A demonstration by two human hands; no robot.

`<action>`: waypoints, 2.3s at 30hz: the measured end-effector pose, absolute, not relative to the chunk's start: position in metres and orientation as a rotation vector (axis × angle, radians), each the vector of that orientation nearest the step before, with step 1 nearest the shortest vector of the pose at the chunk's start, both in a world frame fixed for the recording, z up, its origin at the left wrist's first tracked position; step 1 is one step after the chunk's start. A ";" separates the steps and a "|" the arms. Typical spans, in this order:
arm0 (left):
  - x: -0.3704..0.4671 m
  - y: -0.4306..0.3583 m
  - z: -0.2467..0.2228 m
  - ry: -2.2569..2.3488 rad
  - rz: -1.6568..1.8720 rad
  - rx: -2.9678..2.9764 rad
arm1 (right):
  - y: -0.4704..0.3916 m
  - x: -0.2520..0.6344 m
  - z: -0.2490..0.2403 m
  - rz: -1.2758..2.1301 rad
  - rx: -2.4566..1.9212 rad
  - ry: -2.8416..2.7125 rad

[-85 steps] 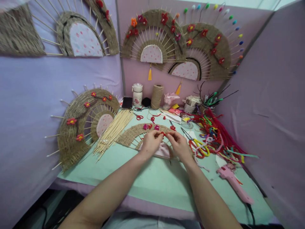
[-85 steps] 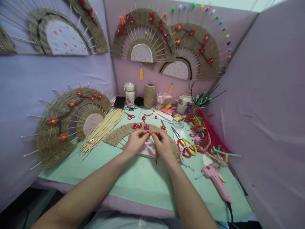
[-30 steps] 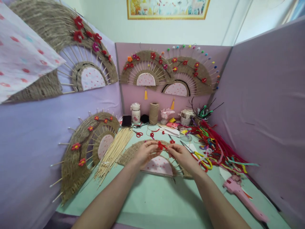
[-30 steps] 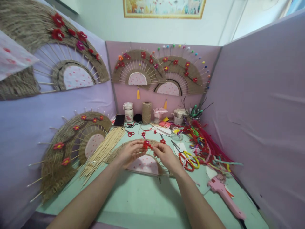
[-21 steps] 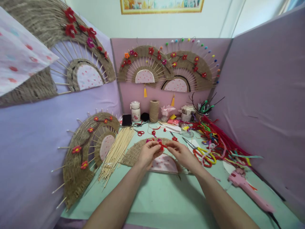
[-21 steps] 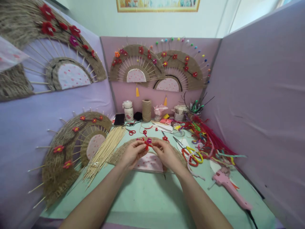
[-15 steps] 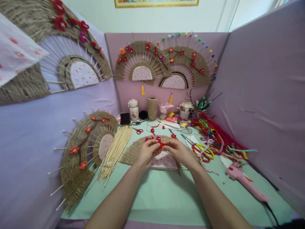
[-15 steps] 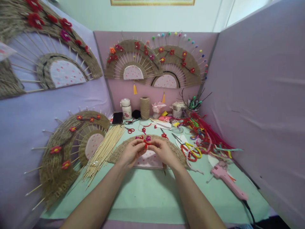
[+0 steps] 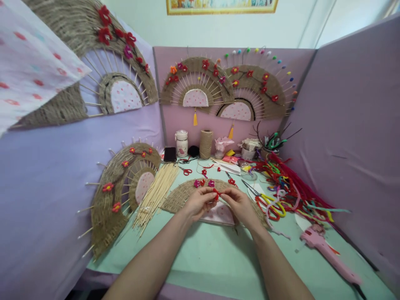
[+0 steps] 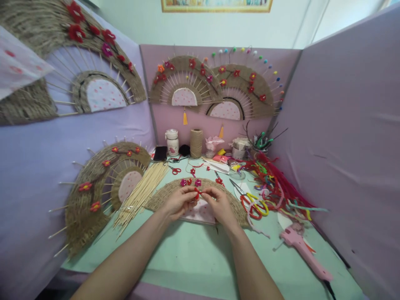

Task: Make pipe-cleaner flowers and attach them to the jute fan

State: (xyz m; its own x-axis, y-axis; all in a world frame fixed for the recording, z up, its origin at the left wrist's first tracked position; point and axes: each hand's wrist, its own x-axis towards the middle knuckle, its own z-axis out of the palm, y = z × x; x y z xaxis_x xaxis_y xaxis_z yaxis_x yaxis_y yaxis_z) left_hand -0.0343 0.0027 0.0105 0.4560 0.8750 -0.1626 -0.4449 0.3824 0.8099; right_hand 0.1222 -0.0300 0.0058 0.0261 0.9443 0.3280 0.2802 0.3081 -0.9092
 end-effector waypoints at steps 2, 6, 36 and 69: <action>-0.034 0.002 0.010 0.645 0.883 0.797 | -0.031 0.126 0.005 0.760 -1.202 -1.516; -0.035 0.002 0.013 0.687 0.851 0.867 | -0.032 0.128 0.004 0.833 -1.238 -1.516; -0.033 0.007 0.008 0.883 0.955 1.205 | -0.036 0.119 0.004 0.210 -1.374 -1.790; -0.019 0.000 -0.012 0.911 1.197 1.315 | -0.019 0.112 -0.020 0.986 -1.241 -0.906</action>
State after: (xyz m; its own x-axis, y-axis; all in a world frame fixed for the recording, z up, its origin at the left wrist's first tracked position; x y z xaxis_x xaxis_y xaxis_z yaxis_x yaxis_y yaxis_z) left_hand -0.0193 0.0000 -0.0115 0.1980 0.9698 0.1428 -0.1209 -0.1204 0.9853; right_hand 0.1121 -0.0190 -0.0204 0.3263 0.9450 0.0206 -0.0998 0.0561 -0.9934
